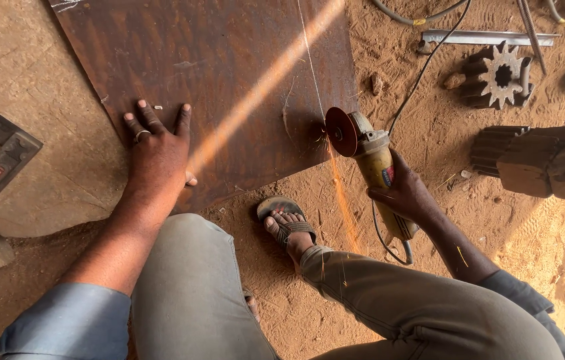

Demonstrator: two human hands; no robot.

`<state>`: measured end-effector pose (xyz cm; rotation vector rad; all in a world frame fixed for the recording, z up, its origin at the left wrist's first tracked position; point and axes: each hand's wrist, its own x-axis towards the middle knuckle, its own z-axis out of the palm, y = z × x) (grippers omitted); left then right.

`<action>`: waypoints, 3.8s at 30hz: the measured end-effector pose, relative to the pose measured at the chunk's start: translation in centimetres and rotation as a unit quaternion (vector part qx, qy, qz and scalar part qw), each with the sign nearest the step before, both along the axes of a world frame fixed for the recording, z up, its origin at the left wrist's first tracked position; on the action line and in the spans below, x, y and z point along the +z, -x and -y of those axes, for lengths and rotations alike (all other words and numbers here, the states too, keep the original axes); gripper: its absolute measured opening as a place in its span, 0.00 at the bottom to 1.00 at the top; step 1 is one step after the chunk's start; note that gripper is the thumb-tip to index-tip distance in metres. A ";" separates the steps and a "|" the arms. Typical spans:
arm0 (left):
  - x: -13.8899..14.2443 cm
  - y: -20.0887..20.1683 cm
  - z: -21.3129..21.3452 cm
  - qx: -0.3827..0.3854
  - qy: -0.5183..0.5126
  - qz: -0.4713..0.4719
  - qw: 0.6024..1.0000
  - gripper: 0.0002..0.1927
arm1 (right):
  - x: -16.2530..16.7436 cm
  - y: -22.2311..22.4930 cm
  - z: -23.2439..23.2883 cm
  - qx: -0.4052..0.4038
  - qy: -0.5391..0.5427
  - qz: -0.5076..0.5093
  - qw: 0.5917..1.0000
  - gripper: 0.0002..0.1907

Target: The person uses an angle grinder to cut a rectangular metal sheet placed on the ground. They follow a white chalk line marked on the sheet, cutting along a curved path while holding the sheet steady with their left hand. Sparks fly as the grinder cuts through the metal.

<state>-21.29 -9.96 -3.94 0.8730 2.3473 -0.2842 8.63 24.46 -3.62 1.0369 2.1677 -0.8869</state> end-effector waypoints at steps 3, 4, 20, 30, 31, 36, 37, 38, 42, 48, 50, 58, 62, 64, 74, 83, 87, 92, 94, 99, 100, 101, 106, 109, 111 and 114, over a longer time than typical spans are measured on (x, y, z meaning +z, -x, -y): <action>0.1 0.0 -0.1 0.002 0.006 0.006 1.000 0.71 | 0.1 0.4 0.0 0.005 -0.010 0.005 1.000 0.55; 0.1 0.1 -0.1 0.004 0.009 0.009 1.000 0.71 | 0.2 0.6 0.0 0.007 -0.015 0.008 1.000 0.55; -0.2 0.1 0.0 0.004 0.009 -0.002 1.000 0.72 | 0.4 2.4 -0.1 -0.008 -0.001 -0.003 1.000 0.54; -0.1 0.2 -0.1 -0.005 0.026 0.003 1.000 0.71 | 0.5 3.1 -0.3 -0.009 0.002 0.003 1.000 0.56; -0.1 0.2 -0.1 -0.007 0.029 0.002 1.000 0.71 | 0.4 3.0 -0.4 -0.007 0.001 0.003 1.000 0.57; -0.3 0.2 0.0 0.001 0.021 0.006 1.000 0.72 | -0.1 3.0 -0.6 0.022 -0.010 -0.029 0.999 0.55; -0.3 0.2 0.0 0.002 0.019 0.005 1.000 0.72 | -0.1 3.0 -0.7 0.036 -0.011 -0.047 0.998 0.55; -0.3 0.2 0.0 0.003 0.016 0.003 1.000 0.72 | -0.1 3.2 -0.7 0.023 -0.005 -0.040 0.999 0.55; -0.3 0.2 0.1 -0.002 0.008 -0.005 1.000 0.72 | 0.2 3.8 -0.5 -0.018 0.002 -0.009 1.000 0.55; -0.3 0.2 0.0 0.002 0.013 0.001 1.000 0.71 | 0.6 4.6 -0.5 0.000 -0.004 -0.018 1.000 0.55; -0.2 0.2 0.0 0.005 0.004 0.001 1.000 0.71 | 0.5 4.6 -0.7 -0.002 0.001 -0.021 1.000 0.54; -0.2 0.3 0.0 0.009 0.007 0.004 1.000 0.70 | 0.0 5.1 -1.0 0.014 -0.014 -0.022 1.000 0.55; -0.1 0.3 0.0 0.004 0.014 0.003 1.000 0.71 | 0.3 5.6 -0.9 -0.005 -0.016 0.014 1.000 0.55; -0.1 0.3 0.0 0.004 0.010 0.004 1.000 0.71 | 0.4 5.7 -0.9 -0.012 -0.011 0.015 1.000 0.55; -0.2 0.3 0.1 0.012 0.009 0.009 1.000 0.71 | -0.2 6.2 -1.3 0.004 -0.002 -0.029 1.000 0.54; 0.1 0.3 0.1 0.011 0.002 0.012 1.000 0.71 | -0.2 6.7 -1.6 0.001 -0.006 -0.020 1.000 0.54; 0.2 0.3 0.1 0.009 0.007 0.010 1.000 0.70 | -0.2 7.0 -1.6 0.016 -0.009 -0.036 0.999 0.54; 0.0 0.4 0.1 0.015 -0.007 0.011 1.000 0.69 | -0.3 7.5 -1.8 0.022 -0.012 -0.043 0.999 0.53; -0.1 0.4 0.2 0.010 0.003 0.011 1.000 0.69 | -0.3 7.8 -1.9 0.006 -0.015 -0.010 1.000 0.54; -0.1 0.3 0.2 0.018 -0.008 0.015 1.000 0.69 | -0.3 8.4 -2.0 0.001 0.008 -0.047 0.999 0.54; -0.1 0.4 0.2 0.019 -0.008 0.016 1.000 0.69 | -0.2 8.6 -1.9 -0.003 -0.007 -0.025 1.000 0.54; -0.1 0.3 0.2 0.020 -0.009 0.016 1.000 0.69 | -0.1 8.7 -1.9 -0.002 -0.006 -0.033 0.999 0.53; 0.0 0.4 0.1 0.017 0.007 0.017 1.000 0.69 | 0.3 9.6 -1.8 -0.009 0.000 -0.016 1.000 0.53; 0.1 0.5 0.0 0.020 0.016 0.021 0.999 0.70 | 0.3 9.9 -1.8 -0.025 0.013 -0.037 0.999 0.53; 0.2 0.5 -0.1 0.020 0.024 0.023 0.999 0.70 | 0.1 10.0 -2.0 0.003 -0.002 -0.029 1.000 0.53; 0.4 0.6 -0.2 0.016 0.037 0.026 0.999 0.71 | -0.2 10.1 -2.3 -0.001 -0.008 -0.016 1.000 0.54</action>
